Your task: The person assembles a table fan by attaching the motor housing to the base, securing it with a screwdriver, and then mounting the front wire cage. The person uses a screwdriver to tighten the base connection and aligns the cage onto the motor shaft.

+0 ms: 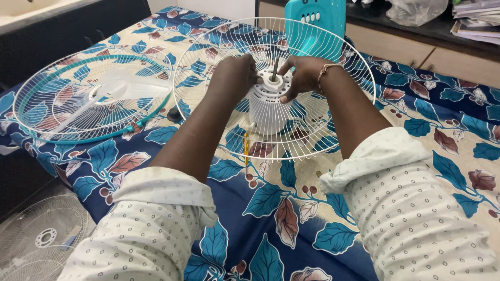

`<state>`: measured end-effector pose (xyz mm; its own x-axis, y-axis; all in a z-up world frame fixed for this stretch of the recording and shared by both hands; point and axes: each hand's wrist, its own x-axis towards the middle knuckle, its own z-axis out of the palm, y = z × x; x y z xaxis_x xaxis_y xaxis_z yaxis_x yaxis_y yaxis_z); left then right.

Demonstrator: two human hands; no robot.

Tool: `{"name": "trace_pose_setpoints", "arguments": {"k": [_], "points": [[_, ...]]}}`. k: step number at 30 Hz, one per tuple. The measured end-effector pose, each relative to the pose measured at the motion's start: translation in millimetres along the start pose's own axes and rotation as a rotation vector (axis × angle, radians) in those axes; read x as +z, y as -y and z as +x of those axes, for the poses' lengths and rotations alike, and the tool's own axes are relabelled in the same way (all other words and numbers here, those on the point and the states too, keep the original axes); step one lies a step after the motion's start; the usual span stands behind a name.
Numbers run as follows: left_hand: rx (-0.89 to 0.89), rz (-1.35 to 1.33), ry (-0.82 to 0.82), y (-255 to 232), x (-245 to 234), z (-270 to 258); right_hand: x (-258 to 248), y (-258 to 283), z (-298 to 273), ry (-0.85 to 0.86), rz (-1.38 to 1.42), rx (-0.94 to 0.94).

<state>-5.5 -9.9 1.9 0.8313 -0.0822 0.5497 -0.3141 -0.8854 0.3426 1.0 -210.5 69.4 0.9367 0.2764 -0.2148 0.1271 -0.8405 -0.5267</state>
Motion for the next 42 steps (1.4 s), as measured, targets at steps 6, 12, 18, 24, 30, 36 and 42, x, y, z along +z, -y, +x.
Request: {"name": "trace_pose_setpoints", "arguments": {"k": [6,12,18,24,30,36,42], "points": [[0.044,0.000,0.070,-13.6,-10.3,-12.3,3.9,-0.8,3.0,-0.038,-0.083,0.035],[0.005,0.067,0.031,-21.5,-11.4,-9.5,1.1,0.0,6.1,-0.055,-0.147,0.007],[0.087,0.095,0.028,-18.6,-7.2,-14.4,2.5,-3.8,10.5,-0.050,-0.094,0.022],[0.073,0.175,0.222,-16.4,-9.3,3.3,2.0,-8.4,16.5,-0.028,-0.068,0.085],[0.119,0.103,0.159,-2.5,-13.9,6.3,3.4,-20.4,20.4,-0.032,0.055,0.049],[0.068,0.096,0.181,-5.1,-13.2,1.8,9.9,-29.7,24.7,-0.046,0.168,-0.022],[0.034,0.099,0.205,-3.5,-6.1,6.6,10.2,-28.5,26.8,-0.081,0.081,-0.094]]}}
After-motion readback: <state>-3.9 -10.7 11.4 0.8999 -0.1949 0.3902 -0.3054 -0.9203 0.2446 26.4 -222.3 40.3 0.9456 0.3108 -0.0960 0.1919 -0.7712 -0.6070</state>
